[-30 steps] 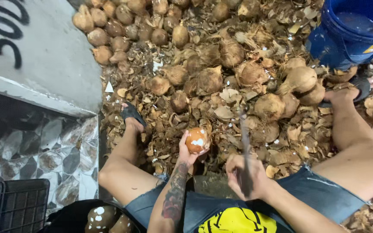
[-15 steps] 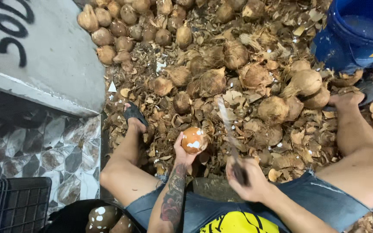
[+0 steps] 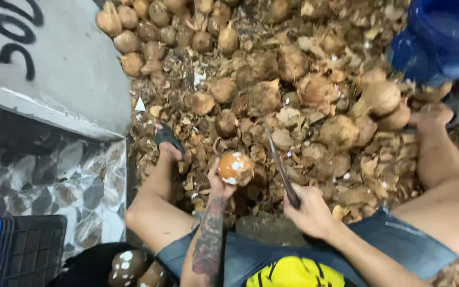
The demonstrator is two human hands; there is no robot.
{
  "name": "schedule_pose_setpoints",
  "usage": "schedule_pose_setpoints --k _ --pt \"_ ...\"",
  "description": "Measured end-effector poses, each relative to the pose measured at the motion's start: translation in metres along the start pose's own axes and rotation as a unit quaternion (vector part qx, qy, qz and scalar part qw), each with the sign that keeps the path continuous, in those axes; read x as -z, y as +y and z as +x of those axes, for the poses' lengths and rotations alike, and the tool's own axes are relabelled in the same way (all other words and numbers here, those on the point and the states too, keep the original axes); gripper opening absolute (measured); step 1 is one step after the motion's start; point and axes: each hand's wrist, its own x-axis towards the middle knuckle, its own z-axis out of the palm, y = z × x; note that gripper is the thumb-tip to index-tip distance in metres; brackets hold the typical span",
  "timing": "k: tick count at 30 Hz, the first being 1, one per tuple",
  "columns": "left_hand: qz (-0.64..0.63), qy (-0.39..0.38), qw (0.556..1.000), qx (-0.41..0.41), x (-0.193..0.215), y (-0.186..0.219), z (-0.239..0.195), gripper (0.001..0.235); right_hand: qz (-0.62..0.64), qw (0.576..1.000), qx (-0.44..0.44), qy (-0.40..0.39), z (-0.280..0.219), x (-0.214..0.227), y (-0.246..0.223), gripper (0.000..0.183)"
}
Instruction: The person sits on the floor and uses a curved knife to peel the husk off several coconuts. They rotate each coconut to remove the outer layer, occasionally dipping the knife into a blue bucket of water. Peeled coconuts are placed into a black basin nearby.
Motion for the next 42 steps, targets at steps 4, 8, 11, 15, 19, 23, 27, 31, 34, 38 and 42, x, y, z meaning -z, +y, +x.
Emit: schedule_pose_setpoints --k 4,8,11,15,19,23,27,31,34,38,42 --pt "0.069 0.111 0.989 0.07 0.013 -0.025 0.002 0.081 0.102 0.924 0.358 0.085 0.001 -0.017 0.011 0.02" --pt "0.102 0.153 0.982 0.048 -0.007 -0.024 0.002 0.07 0.023 0.992 0.024 -0.124 -0.005 -0.052 0.07 0.004" --pt "0.115 0.095 0.989 -0.009 -0.015 -0.022 -0.004 0.069 -0.013 0.909 -0.319 -0.267 -0.006 -0.047 0.058 0.019" --pt "-0.104 0.149 0.983 -0.017 -0.038 -0.013 -0.005 0.065 0.161 0.939 -0.274 -0.132 -0.008 -0.016 -0.001 0.01" --pt "-0.023 0.104 0.994 0.013 -0.001 -0.019 0.001 0.082 0.094 0.992 0.056 -0.056 -0.02 -0.01 -0.016 0.004" --pt "-0.024 0.145 0.988 0.045 0.003 -0.024 0.005 0.084 0.034 0.971 0.234 -0.033 -0.009 -0.032 0.024 0.014" --pt "0.017 0.077 0.997 -0.021 -0.009 -0.019 -0.001 0.063 -0.021 0.941 -0.263 -0.21 0.001 -0.063 0.071 0.018" --pt "-0.047 -0.079 0.995 -0.033 -0.013 -0.018 -0.006 0.088 -0.044 0.911 -0.28 -0.298 0.003 -0.032 0.021 0.038" --pt "-0.071 0.046 0.996 0.013 -0.013 -0.01 0.001 0.074 -0.125 0.969 -0.091 -0.195 0.003 -0.019 -0.001 0.008" --pt "-0.057 0.098 0.993 0.02 0.003 -0.021 0.002 0.078 -0.005 0.971 0.235 -0.044 -0.004 -0.013 -0.037 0.014" --pt "-0.024 0.127 0.991 0.034 0.004 -0.022 0.008 0.079 0.019 0.946 0.322 -0.02 0.01 -0.042 0.029 0.022"
